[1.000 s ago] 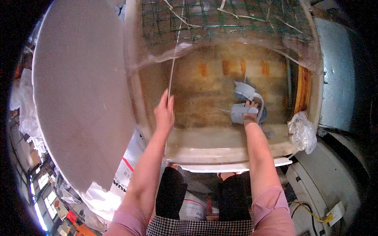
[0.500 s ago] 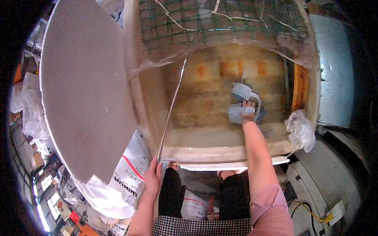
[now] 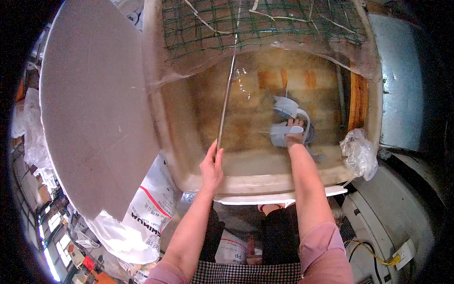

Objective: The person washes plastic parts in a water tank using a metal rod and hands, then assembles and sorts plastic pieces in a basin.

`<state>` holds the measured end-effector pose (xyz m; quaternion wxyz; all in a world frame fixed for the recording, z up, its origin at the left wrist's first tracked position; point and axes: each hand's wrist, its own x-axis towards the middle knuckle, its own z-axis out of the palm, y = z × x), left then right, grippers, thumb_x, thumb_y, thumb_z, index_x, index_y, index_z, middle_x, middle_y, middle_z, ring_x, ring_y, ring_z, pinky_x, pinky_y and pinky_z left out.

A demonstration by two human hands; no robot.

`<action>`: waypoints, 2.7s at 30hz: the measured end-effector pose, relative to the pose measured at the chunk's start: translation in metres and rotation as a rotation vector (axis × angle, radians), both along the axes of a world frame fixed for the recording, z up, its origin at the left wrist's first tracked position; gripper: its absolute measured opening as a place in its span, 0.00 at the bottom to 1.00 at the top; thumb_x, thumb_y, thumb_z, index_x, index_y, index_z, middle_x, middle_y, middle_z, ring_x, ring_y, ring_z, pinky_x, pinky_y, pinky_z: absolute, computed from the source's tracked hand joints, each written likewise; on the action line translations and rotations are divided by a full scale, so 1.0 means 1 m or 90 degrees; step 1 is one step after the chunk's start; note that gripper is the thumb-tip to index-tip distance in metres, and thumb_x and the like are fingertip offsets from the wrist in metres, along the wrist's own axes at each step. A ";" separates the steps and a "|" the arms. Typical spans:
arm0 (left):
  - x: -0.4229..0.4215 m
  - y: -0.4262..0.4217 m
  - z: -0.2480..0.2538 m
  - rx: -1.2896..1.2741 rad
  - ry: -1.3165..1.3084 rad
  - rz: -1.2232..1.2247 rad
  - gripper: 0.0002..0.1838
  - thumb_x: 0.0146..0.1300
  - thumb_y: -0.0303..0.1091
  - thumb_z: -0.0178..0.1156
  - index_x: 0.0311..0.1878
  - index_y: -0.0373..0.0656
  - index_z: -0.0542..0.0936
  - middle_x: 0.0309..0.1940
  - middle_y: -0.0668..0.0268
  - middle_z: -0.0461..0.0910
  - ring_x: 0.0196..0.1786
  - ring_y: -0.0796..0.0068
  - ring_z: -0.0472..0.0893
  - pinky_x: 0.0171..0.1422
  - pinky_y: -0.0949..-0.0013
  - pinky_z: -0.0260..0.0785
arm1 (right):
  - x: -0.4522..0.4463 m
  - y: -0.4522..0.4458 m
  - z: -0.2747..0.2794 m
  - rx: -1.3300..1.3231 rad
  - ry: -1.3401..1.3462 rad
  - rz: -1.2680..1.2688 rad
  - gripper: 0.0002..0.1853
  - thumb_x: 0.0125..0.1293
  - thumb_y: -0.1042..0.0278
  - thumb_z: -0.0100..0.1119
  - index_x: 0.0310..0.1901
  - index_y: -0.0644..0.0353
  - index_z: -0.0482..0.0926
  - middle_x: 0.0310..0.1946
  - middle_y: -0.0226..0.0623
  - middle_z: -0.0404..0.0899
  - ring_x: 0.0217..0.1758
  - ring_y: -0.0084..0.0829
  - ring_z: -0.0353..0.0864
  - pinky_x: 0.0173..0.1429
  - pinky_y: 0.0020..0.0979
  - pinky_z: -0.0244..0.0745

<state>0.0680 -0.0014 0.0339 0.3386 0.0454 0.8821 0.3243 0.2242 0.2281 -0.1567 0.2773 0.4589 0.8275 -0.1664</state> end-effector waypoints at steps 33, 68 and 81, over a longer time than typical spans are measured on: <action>-0.076 0.020 -0.055 0.128 0.162 -0.006 0.19 0.65 0.39 0.54 0.57 0.44 0.74 0.33 0.60 0.79 0.32 0.77 0.75 0.40 0.73 0.67 | -0.008 0.005 0.017 0.046 -0.102 0.198 0.23 0.58 0.66 0.48 0.57 0.62 0.68 0.55 0.51 0.68 0.60 0.54 0.63 0.65 0.45 0.58; 0.021 -0.074 0.083 -0.109 -0.044 -0.127 0.21 0.66 0.32 0.52 0.62 0.44 0.68 0.38 0.56 0.81 0.41 0.72 0.81 0.46 0.70 0.71 | -0.009 0.003 0.035 0.038 -0.028 0.139 0.16 0.57 0.67 0.54 0.48 0.60 0.72 0.47 0.45 0.74 0.58 0.41 0.67 0.64 0.43 0.57; -0.019 0.021 -0.023 0.102 0.126 -0.079 0.19 0.64 0.35 0.56 0.57 0.43 0.74 0.36 0.60 0.81 0.33 0.83 0.73 0.40 0.75 0.67 | 0.014 0.009 -0.042 0.000 0.022 0.068 0.18 0.60 0.66 0.51 0.52 0.61 0.71 0.51 0.50 0.70 0.59 0.53 0.65 0.63 0.48 0.61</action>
